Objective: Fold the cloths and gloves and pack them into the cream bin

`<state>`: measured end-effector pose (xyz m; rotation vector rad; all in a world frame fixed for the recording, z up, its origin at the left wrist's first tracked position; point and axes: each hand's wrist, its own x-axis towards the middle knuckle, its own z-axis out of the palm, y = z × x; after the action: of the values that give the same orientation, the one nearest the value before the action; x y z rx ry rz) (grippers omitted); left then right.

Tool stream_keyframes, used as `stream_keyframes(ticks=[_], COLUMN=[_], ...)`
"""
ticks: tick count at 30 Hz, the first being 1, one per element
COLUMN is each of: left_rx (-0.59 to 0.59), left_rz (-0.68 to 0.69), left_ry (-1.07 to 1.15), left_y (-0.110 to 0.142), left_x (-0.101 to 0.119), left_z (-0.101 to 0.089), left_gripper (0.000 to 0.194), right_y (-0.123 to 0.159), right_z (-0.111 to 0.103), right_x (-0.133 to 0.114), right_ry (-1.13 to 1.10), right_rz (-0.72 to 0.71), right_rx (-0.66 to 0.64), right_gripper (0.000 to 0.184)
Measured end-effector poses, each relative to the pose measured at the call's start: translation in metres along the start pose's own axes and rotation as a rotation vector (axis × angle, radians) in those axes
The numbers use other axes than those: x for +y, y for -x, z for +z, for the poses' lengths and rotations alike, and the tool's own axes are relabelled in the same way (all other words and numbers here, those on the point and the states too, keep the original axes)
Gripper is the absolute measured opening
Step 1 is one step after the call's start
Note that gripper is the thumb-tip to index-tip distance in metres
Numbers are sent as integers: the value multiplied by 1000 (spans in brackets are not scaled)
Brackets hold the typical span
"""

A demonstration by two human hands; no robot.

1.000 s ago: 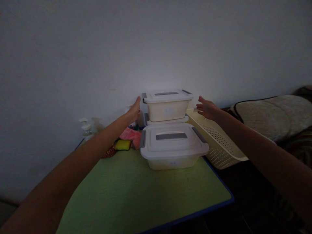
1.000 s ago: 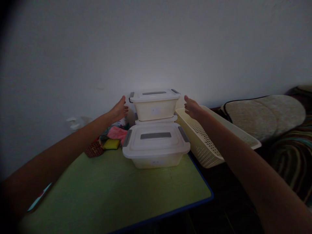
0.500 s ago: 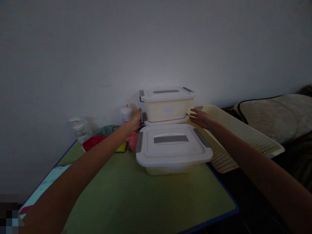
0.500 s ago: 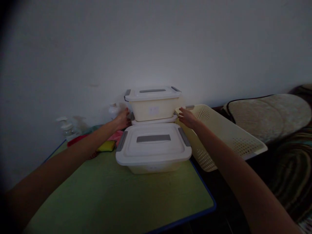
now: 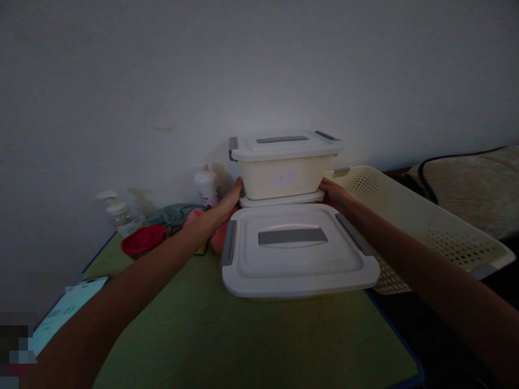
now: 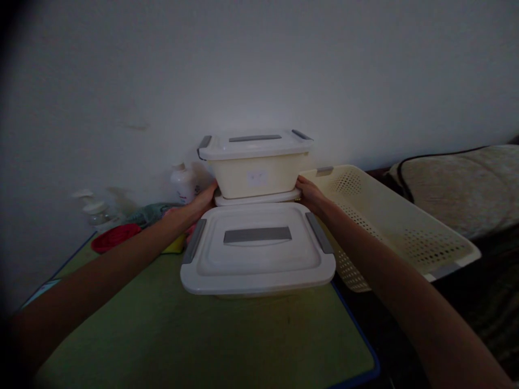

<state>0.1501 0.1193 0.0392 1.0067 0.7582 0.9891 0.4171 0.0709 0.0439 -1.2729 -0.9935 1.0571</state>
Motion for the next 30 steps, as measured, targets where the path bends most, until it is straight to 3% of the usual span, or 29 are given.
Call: stream_keyframes(ticks=[7,13,16,19,30], left_rx=[-19,-72,-41,-30,-180], left_rz=[18,-10,9,30,112], left_ry=[-14,-13,-57,-95,-213], left_y=[11,17,14,13,37], left_x=[5,26,37,47,102], left_z=[10,20,23,27,53], left_gripper=[43,43,41,41,41], right_y=[5,10,11,14,47], right_z=[4,2,-2,-4,-2], right_x=[-5,-20,-31,-45,-119], right_ry=[-50,-75,-79,-74,62], right_rz=[-29,-93,-116,-126,-220], right_rx=[15,8,-2,-10,-55], right_gripper=[22,19,20,20,23])
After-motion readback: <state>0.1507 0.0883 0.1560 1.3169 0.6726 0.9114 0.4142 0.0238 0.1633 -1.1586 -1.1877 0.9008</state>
